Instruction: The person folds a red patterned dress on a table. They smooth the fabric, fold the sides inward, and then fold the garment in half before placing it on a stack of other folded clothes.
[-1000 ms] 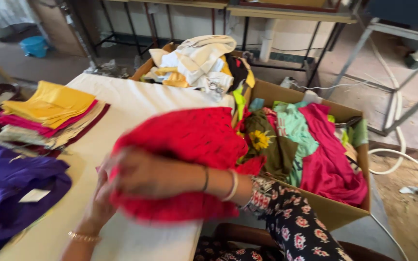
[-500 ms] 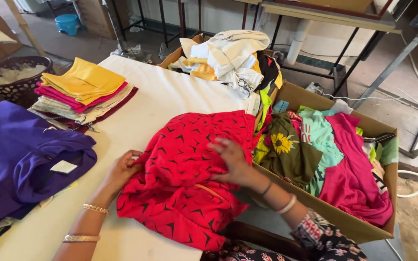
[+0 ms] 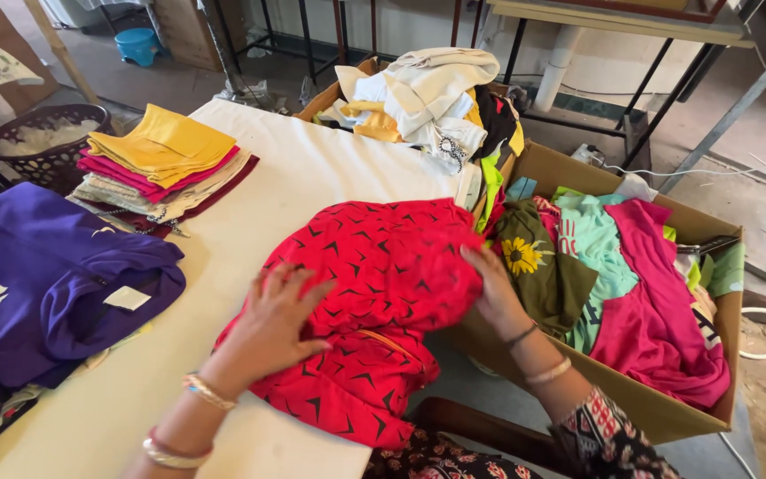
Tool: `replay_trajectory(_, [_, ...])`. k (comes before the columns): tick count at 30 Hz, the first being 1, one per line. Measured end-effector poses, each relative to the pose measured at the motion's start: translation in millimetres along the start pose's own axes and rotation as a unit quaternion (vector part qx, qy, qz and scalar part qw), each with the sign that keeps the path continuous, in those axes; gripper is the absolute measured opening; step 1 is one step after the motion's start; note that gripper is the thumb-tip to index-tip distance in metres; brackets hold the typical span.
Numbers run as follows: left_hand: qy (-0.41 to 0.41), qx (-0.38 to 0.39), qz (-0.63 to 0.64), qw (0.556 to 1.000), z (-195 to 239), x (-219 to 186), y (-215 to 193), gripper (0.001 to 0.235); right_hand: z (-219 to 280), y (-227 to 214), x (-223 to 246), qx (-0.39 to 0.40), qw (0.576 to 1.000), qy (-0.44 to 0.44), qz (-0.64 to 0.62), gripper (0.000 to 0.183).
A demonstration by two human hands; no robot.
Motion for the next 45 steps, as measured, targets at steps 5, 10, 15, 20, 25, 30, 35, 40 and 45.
replay_trajectory(5, [-0.184, 0.043, 0.016, 0.982, 40, 74, 42, 0.045, -40, 111, 70, 0.106, 0.989, -0.081, -0.058, 0.034])
replay_trajectory(10, [-0.411, -0.158, 0.145, 0.886, 88, 175, -8, 0.031, -41, 248, 125, 0.295, 0.939, -0.166, 0.064, 0.055])
replay_trajectory(15, [-0.502, -0.125, 0.035, 0.855, 137, 225, -21, 0.025, -80, 249, 68, 0.266, 0.912, -0.226, 0.213, 0.039])
replay_trajectory(20, [-0.473, -0.080, -0.037, 0.877, 114, 188, -34, 0.023, -103, 162, -20, 0.226, 0.837, -0.283, 0.411, 0.046])
replay_trajectory(25, [-0.465, 0.150, 0.123, 0.864, 67, 116, -9, 0.025, -54, 148, -31, 0.213, 0.584, -0.343, 0.705, 0.076])
replay_trajectory(30, [0.018, 0.382, 0.251, 0.889, 38, -51, 42, 0.071, -65, 143, -42, 0.219, 0.736, -0.066, 0.637, 0.060])
replay_trajectory(35, [-0.066, 0.406, 0.149, 0.899, 89, -40, 61, 0.064, -60, 163, -11, 0.291, 0.903, -0.142, 0.281, 0.029])
replay_trajectory(40, [-0.206, 0.372, 0.208, 0.881, 95, -8, -44, 0.033, -25, 182, 23, 0.259, 0.965, -0.020, 0.041, 0.015])
replay_trajectory(45, [-0.222, 0.095, -0.140, 0.960, 105, 25, -213, 0.037, 50, 210, 38, 0.413, 0.910, 0.028, -0.014, 0.016])
Point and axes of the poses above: each hand's wrist, its own z-axis away from the middle knuckle, its own y-axis out of the palm, x = y × z, the point moved 6 cm from there along -z, towards the middle knuckle, and after that the axes turned 8 degrees about z, right-handed, at the moved point
